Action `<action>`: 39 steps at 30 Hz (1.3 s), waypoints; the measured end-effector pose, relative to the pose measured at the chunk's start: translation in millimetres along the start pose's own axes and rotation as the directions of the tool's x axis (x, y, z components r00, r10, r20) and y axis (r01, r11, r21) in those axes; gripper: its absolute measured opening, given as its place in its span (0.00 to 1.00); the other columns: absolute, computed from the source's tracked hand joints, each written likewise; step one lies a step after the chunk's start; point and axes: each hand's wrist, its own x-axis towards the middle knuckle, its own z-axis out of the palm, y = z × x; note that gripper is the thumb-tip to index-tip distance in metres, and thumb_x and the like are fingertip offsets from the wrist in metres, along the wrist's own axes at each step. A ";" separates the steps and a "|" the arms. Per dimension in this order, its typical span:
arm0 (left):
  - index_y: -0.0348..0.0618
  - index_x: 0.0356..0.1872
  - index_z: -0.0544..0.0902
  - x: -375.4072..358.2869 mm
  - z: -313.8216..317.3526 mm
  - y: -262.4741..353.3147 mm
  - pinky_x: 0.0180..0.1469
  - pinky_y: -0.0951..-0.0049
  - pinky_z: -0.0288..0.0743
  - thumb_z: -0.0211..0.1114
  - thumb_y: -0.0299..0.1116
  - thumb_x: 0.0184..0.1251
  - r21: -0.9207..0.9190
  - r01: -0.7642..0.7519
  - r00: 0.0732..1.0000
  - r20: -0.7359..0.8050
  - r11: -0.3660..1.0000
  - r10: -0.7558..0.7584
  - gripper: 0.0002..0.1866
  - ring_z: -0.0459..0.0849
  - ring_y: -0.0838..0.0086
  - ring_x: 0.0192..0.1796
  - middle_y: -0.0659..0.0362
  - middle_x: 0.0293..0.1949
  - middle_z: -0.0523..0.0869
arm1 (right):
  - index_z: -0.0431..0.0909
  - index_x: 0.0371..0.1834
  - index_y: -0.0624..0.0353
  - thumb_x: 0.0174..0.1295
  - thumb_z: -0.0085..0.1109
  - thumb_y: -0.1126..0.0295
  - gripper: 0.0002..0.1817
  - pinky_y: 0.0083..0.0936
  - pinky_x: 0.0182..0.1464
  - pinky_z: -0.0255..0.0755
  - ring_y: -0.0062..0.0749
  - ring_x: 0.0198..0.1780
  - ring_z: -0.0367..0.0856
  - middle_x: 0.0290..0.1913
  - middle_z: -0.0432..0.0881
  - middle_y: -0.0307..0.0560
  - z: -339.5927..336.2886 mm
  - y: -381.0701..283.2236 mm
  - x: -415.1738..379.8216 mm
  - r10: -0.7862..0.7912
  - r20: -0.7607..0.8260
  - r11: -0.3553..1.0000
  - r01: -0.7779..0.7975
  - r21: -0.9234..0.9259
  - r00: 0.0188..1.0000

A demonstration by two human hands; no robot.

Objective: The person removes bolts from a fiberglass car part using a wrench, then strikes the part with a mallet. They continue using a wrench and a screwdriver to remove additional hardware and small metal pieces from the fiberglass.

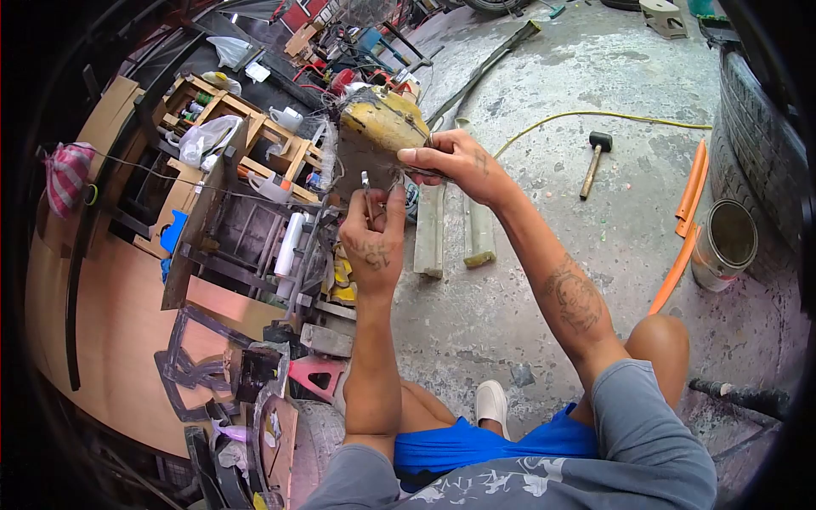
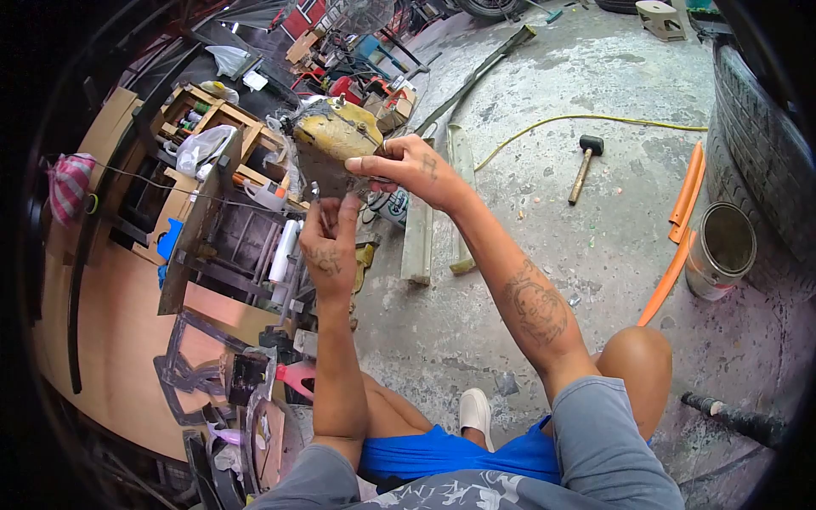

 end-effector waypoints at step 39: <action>0.37 0.31 0.77 9.3 0.2 -16.7 0.26 0.61 0.72 0.61 0.27 0.66 0.213 -0.283 0.959 0.067 0.935 0.275 0.05 0.82 0.54 0.23 0.46 0.20 0.81 | 0.82 0.28 0.66 0.56 0.69 0.51 0.24 0.14 0.31 0.66 0.16 0.27 0.75 0.24 0.79 0.38 8.8 6.3 3.9 0.003 0.033 1.000 -0.003 0.008 0.999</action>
